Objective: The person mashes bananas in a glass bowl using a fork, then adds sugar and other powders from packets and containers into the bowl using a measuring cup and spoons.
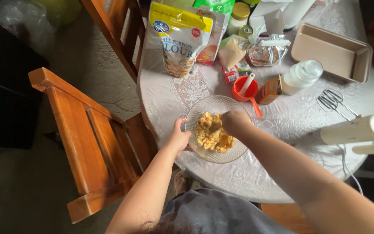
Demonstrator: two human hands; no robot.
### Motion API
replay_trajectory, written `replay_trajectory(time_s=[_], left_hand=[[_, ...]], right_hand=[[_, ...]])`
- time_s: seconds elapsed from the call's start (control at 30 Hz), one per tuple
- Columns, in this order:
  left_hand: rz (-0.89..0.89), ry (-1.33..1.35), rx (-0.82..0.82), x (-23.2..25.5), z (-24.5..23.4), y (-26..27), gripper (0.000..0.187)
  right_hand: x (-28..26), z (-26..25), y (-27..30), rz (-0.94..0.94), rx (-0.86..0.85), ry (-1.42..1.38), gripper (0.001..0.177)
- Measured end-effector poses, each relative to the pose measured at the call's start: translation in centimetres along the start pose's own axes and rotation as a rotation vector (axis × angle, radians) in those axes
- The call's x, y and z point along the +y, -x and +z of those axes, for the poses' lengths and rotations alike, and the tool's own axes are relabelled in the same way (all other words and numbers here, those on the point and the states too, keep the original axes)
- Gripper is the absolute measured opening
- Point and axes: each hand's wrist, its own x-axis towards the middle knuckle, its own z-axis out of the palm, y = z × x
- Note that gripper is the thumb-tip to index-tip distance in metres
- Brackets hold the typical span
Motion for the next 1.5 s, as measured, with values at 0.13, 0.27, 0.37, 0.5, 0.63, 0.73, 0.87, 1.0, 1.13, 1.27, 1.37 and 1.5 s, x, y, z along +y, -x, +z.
replay_trajectory(time_s=[0.13,0.27,0.37,0.5,0.63,0.73,0.87,1.0,1.13,1.27,1.37,1.5], left_hand=[[-0.08,0.046,0.033,1.0,0.3,1.0,0.067],[-0.128,-0.006,0.023,1.4,-1.1,0.3,0.069],[-0.111,-0.043,-0.002,1.5,-1.9,-0.4,0.065],[-0.123,-0.035,-0.041,2.2,-2.6,-1.0,0.064],[-0.153,-0.103,-0.118,3.0,-3.2,-1.0,0.064],[-0.157,-0.169,-0.113,4.2,-3.4,-1.0,0.062],[-0.149,-0.303,-0.028,5.8,-3.8,-1.4,0.062],[-0.149,-0.467,-0.001,7.3,-4.9,-2.8,0.062],[-0.157,-0.497,-0.047,8.3,-5.8,-4.0,0.059],[-0.196,-0.434,-0.065,8.4,-6.1,-4.2,0.058],[-0.234,-0.333,-0.078,8.1,-6.2,-4.1,0.059],[-0.272,-0.289,-0.009,7.8,-5.9,-2.7,0.059]], right_hand=[[2.1,-3.4,1.1,-0.029,-0.093,0.176,0.023],[4.1,-5.2,2.2,-0.118,0.185,0.249,0.023],[3.9,-4.7,1.3,-0.115,0.214,0.439,0.025],[3.2,-2.9,0.9,-0.215,0.238,0.583,0.02],[4.4,-2.9,-1.9,-0.522,0.155,0.334,0.019],[3.9,-3.8,-4.0,-0.69,0.254,0.257,0.019],[4.4,-5.5,-4.0,-0.926,0.477,0.09,0.016],[5.8,-7.5,-5.4,-0.94,0.78,-0.346,0.026],[11.7,-6.5,-12.0,-0.434,0.916,-0.575,0.032],[17.0,-4.2,-19.7,0.178,0.579,-0.849,0.065],[18.8,-3.0,-23.4,0.312,0.489,-1.201,0.075],[17.5,-2.3,-26.6,0.196,0.45,-1.787,0.078]])
